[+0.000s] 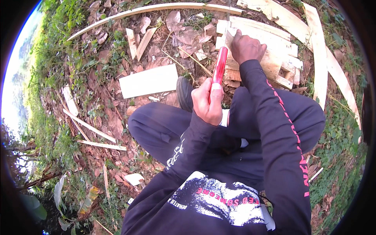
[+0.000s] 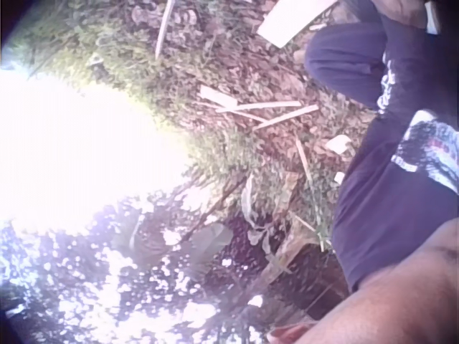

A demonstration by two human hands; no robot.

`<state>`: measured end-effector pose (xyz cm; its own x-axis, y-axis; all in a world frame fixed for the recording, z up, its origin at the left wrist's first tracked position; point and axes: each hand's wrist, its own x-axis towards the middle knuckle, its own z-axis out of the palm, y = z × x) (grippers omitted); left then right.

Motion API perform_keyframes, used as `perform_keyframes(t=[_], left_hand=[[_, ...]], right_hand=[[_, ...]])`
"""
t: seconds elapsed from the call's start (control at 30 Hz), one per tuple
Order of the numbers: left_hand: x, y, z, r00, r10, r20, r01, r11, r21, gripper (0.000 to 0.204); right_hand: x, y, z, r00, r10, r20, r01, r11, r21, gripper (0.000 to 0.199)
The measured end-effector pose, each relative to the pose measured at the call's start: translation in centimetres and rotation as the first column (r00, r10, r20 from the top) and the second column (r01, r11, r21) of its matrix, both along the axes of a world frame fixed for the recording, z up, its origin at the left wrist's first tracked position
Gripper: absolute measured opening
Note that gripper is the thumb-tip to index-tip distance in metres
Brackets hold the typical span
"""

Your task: The person sits on the ground and uses a red hand saw to cut a small wooden block into smaller pieces. They periodically pause to inspect the cut pieces and reposition the wood before continuing to saw.

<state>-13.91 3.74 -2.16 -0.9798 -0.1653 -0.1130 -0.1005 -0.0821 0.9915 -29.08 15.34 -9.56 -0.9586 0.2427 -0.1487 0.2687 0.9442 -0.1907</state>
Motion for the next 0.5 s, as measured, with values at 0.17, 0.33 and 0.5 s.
perform_keyframes(t=[0.17,0.33,0.5], left_hand=[[3.7,-1.5,0.9,0.995,0.087,0.041,-0.087,0.996,-0.007,0.03],[5.5,-0.1,0.8,0.996,0.082,0.024,-0.084,0.995,0.06,0.029],[4.1,0.7,0.5,0.996,0.079,0.042,-0.083,0.992,0.091,0.029]], right_hand=[[-0.6,0.7,0.2,0.998,0.055,0.024,-0.054,0.997,-0.05,0.059],[-0.4,0.6,-0.1,1.0,0.012,0.003,-0.012,0.999,-0.052,0.051],[-0.2,0.9,0.2,0.985,0.157,-0.073,-0.168,0.968,-0.184,0.051]])
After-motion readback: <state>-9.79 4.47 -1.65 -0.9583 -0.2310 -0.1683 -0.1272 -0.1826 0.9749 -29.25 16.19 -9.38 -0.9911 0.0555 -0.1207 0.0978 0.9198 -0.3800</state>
